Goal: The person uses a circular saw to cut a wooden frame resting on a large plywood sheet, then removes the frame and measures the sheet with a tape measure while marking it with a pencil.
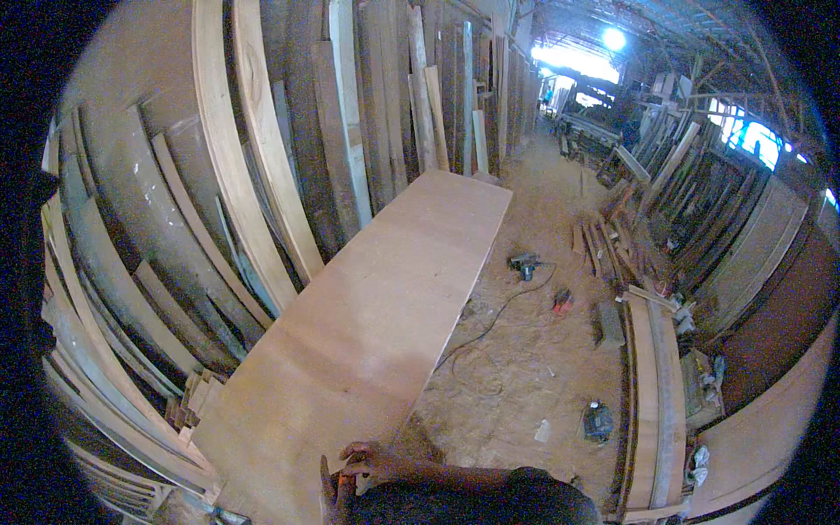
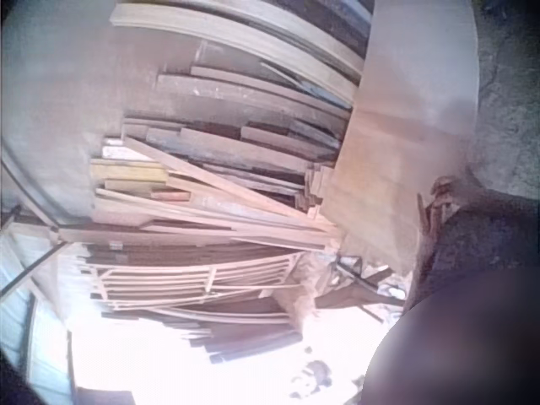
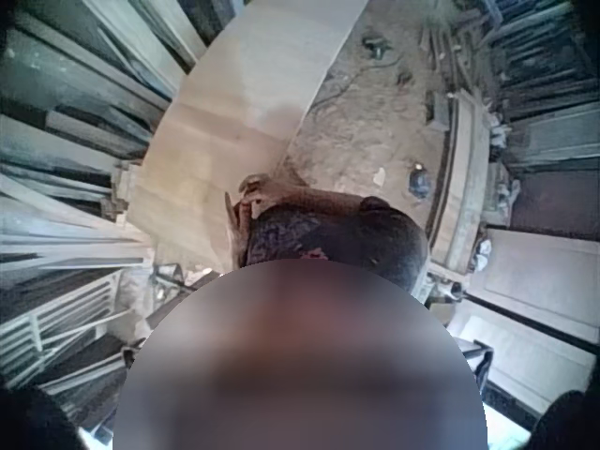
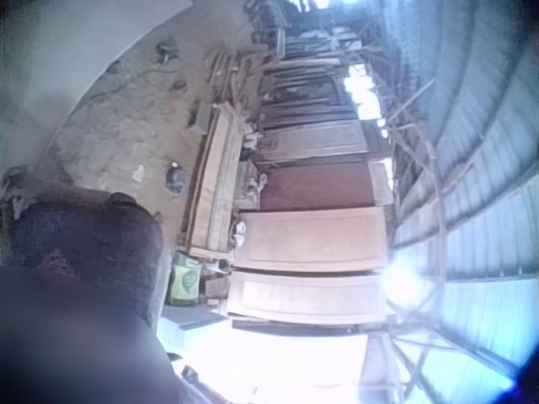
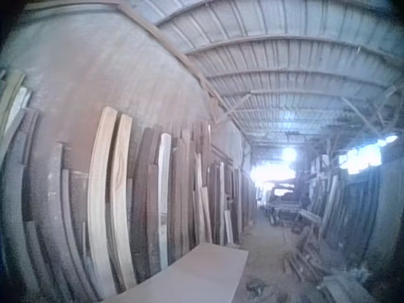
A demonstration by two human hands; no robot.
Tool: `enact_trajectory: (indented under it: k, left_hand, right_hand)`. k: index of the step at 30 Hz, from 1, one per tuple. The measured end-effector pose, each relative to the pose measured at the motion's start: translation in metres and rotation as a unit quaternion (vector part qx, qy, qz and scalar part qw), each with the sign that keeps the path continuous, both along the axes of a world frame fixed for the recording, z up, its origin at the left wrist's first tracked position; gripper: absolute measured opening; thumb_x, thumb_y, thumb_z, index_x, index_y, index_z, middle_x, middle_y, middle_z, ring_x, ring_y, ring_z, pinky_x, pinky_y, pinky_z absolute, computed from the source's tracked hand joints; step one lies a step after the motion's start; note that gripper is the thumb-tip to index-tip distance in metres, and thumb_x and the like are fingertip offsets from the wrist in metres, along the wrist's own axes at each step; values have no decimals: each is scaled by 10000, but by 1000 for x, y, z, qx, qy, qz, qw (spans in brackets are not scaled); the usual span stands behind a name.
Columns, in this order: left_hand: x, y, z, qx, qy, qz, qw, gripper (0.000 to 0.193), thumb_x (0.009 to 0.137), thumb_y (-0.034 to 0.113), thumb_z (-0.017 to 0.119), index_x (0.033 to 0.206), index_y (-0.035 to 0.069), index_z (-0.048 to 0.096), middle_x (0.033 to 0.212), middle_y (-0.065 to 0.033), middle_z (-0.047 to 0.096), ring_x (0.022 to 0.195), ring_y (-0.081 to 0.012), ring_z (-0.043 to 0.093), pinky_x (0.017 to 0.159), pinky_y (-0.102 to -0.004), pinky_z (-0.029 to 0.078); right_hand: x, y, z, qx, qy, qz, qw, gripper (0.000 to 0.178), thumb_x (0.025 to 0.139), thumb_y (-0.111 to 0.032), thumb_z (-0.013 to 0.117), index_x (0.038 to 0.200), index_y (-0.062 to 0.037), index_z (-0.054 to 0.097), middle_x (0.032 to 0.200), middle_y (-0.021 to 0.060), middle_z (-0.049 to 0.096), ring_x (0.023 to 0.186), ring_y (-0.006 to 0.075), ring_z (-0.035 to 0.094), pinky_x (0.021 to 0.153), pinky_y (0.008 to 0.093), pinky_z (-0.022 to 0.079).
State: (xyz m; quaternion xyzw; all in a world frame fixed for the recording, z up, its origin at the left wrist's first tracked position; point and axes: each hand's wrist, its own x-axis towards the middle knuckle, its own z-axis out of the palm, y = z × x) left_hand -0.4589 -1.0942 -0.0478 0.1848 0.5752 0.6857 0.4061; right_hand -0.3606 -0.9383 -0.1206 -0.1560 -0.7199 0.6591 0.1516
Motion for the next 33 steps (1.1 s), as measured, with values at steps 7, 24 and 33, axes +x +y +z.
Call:
enact_trajectory:
  k: [7,24,33]
  left_hand:
    - [-28,57,-107,-52,59,-252,965,574,1028,224,606,1517,14,391,970,-110,733,843,-182,680,792,-306,538]
    - [20,123,-41,-153,278,-260,912,191,991,186,632,1116,43,650,750,-71,657,634,-207,627,587,-367,510]
    - [2,128,-54,-42,277,-289,915,160,982,173,682,1012,16,677,707,-6,610,632,-78,545,559,-272,447]
  right_hand:
    - [51,64,28,-170,31,-129,976,426,957,-203,759,1328,-70,600,1077,47,695,970,125,660,856,302,546]
    - [95,111,60,-131,18,-440,888,358,959,-154,752,1236,3,588,907,50,684,740,121,635,643,283,528]
    - [85,75,32,56,-33,-311,948,251,1043,-277,649,1115,-36,660,855,47,696,722,104,640,616,288,519]
